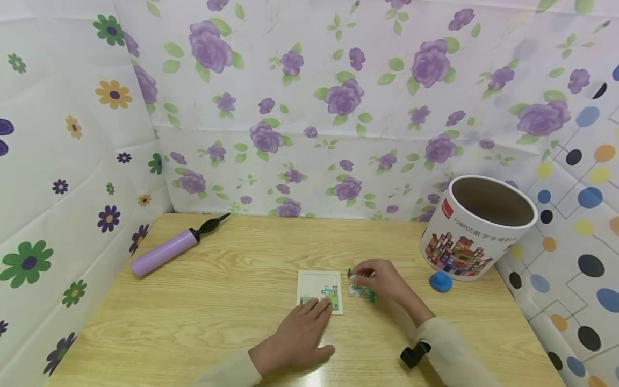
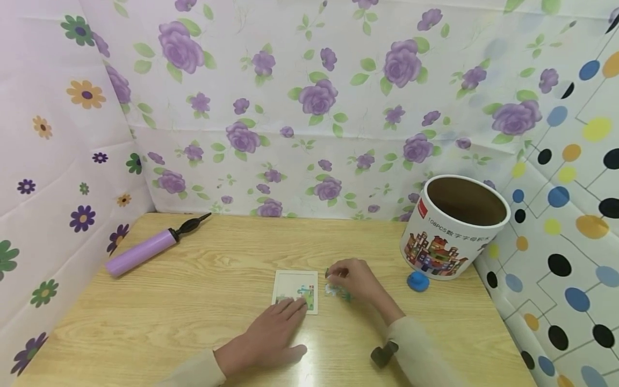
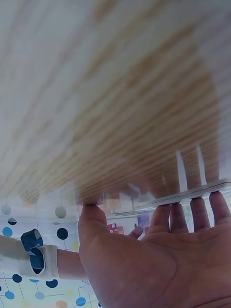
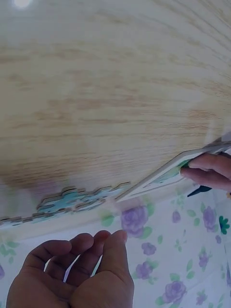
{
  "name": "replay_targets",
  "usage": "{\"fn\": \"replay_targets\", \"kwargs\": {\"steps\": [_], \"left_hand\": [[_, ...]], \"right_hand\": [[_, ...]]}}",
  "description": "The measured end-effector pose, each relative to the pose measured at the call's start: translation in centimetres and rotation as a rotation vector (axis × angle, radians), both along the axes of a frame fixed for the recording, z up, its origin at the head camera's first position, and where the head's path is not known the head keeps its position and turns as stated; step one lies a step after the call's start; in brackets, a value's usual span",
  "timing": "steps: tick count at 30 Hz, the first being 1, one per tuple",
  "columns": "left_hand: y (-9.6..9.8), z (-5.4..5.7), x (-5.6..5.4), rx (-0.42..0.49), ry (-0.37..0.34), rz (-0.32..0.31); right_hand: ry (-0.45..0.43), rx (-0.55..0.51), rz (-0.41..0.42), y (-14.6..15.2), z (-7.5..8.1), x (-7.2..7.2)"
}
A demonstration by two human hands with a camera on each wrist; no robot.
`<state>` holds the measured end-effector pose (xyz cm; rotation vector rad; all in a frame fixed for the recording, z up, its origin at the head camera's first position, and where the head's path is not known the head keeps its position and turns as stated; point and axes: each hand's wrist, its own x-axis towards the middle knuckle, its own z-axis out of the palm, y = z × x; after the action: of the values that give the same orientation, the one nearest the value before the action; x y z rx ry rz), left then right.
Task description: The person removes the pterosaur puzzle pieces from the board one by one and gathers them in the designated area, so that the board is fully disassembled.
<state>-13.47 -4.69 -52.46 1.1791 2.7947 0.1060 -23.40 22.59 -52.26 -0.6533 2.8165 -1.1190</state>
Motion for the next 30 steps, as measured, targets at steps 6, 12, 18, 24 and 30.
{"fn": "replay_targets", "kwargs": {"steps": [6, 12, 18, 24, 30], "left_hand": [[0.2, 0.4, 0.0, -0.020, 0.009, 0.000], [0.4, 0.3, 0.3, -0.034, -0.016, 0.010], [0.4, 0.1, 0.5, -0.020, 0.010, -0.003], [0.4, 0.1, 0.6, -0.047, 0.026, -0.012], [0.2, 0.1, 0.7, -0.055, 0.015, -0.012]], "right_hand": [[-0.004, 0.004, 0.007, -1.2, 0.0, -0.2], [-0.003, 0.005, 0.038, -2.3, -0.4, -0.4], [-0.016, 0.005, 0.084, -3.6, -0.6, -0.3], [-0.012, 0.025, 0.112, -4.7, -0.9, -0.4], [-0.003, 0.067, 0.133, -5.4, -1.2, -0.4]]}}
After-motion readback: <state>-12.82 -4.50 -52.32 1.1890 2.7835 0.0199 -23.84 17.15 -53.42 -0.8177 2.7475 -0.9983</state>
